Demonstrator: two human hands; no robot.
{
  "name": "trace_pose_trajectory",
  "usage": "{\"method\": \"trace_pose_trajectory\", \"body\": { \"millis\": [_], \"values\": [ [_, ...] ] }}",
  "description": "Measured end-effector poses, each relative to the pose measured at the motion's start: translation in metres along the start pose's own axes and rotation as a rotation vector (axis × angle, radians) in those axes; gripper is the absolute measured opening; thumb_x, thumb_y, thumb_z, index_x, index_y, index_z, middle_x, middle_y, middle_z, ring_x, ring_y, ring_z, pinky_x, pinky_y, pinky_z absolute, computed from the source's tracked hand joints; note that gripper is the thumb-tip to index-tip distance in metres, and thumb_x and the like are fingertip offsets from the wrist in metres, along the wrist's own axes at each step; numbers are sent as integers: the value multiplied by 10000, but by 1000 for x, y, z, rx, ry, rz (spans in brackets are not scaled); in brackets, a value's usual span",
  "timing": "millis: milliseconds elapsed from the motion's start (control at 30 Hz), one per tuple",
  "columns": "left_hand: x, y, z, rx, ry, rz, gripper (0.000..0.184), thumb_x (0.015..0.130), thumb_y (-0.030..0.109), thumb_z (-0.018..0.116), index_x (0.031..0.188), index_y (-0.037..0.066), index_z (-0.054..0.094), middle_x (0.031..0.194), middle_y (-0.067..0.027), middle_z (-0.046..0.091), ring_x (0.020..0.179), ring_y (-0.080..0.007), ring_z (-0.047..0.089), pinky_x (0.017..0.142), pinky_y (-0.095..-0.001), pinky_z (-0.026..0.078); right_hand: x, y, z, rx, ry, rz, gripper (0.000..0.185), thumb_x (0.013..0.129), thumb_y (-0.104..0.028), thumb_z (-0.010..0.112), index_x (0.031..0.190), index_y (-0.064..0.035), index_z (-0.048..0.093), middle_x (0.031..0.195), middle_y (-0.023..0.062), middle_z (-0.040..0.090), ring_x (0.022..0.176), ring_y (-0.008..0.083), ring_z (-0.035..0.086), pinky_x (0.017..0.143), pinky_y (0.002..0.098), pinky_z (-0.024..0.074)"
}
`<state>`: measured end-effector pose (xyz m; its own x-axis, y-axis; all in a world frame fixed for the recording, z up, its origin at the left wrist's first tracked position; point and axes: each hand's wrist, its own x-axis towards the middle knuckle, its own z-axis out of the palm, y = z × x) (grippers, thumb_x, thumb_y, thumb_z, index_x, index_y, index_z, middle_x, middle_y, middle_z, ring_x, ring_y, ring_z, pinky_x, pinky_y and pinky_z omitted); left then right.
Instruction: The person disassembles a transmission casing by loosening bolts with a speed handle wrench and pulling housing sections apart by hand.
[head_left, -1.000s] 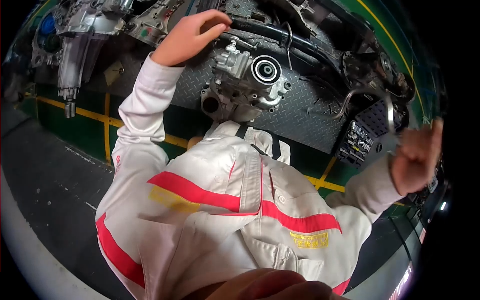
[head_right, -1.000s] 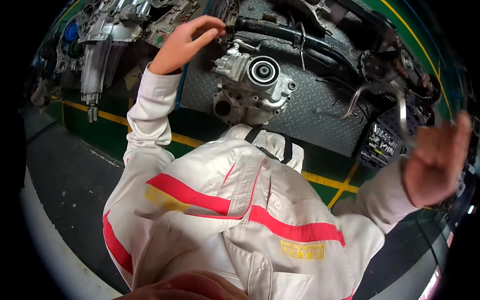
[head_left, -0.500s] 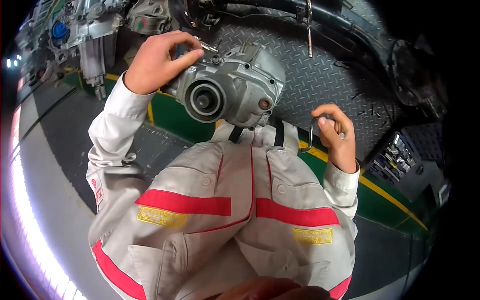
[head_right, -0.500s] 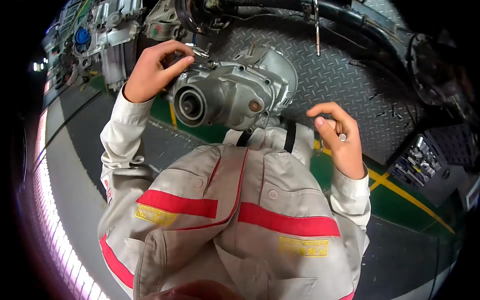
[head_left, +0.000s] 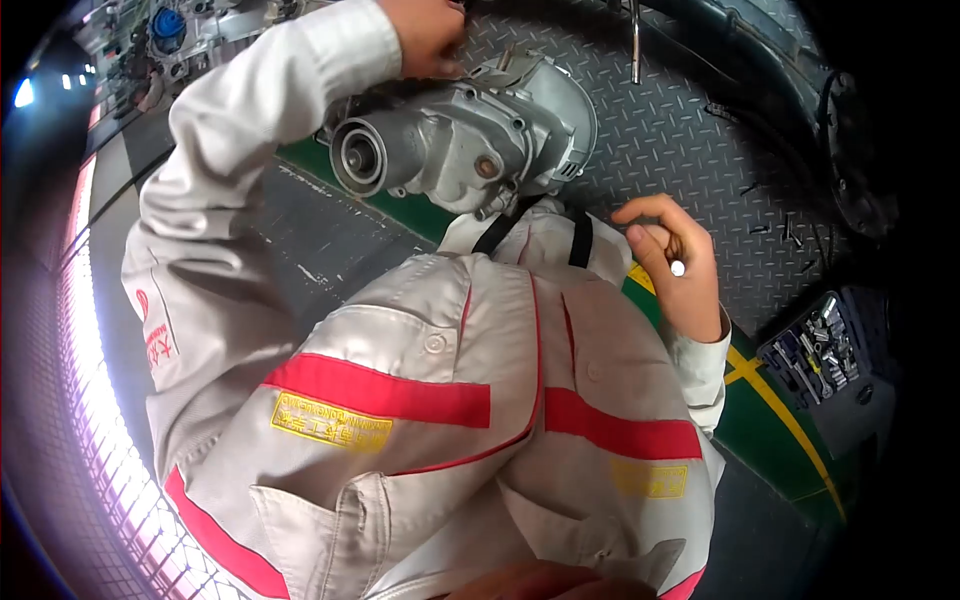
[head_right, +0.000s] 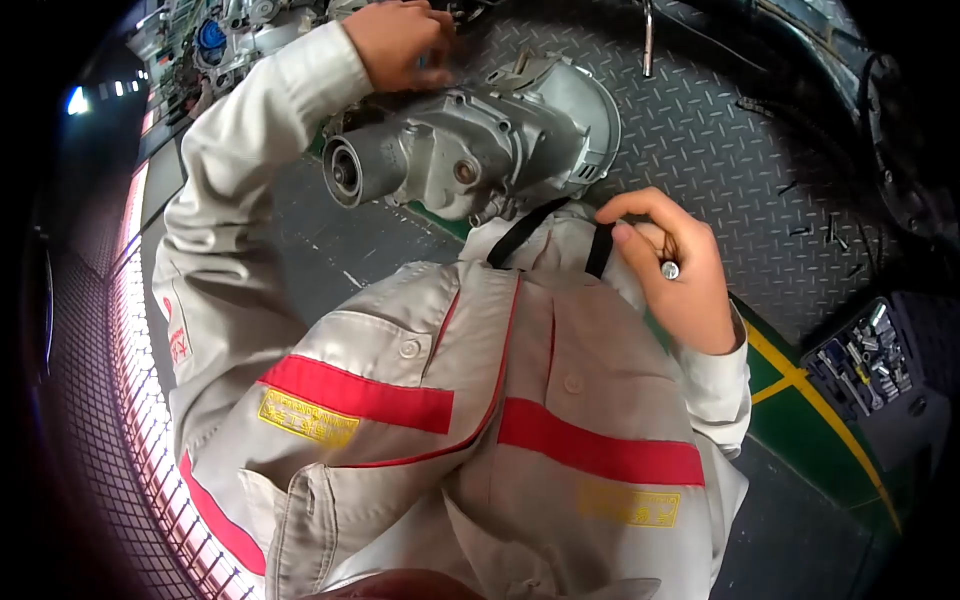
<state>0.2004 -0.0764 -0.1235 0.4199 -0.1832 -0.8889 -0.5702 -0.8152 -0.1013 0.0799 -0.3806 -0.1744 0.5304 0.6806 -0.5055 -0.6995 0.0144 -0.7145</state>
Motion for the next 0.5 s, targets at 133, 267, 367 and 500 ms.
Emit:
{"method": "trace_pose_trajectory", "body": {
  "millis": [133,267,367,500],
  "values": [
    [10,4,10,-34,-141,-7,209,689,282,681,775,92,668,929,-104,640,925,-297,594,778,-397,491,-26,8,-16,-31,51,-41,96,892,-13,502,960,-9,570,549,-84,374,498,-6,269,458,195,187],
    [11,4,11,1,-159,-11,234,658,308,671,772,104,687,819,-103,670,832,-303,642,726,-406,517,-44,26,-28,93,200,-103,81,905,-42,509,951,-9,567,585,-89,413,524,-13,293,474,187,190],
    [11,6,2,15,-245,-94,227,673,297,658,793,108,700,801,-122,676,785,-323,650,700,-409,522,-53,35,-40,175,277,-146,84,907,-51,516,960,-5,561,611,-83,453,528,-16,296,477,183,190],
    [23,6,10,172,-419,-106,273,711,270,598,821,41,698,784,-165,665,756,-344,642,697,-429,513,-63,40,-46,236,325,-169,80,907,-42,514,958,0,560,617,-82,454,532,-19,297,478,180,186]
  ]
}}
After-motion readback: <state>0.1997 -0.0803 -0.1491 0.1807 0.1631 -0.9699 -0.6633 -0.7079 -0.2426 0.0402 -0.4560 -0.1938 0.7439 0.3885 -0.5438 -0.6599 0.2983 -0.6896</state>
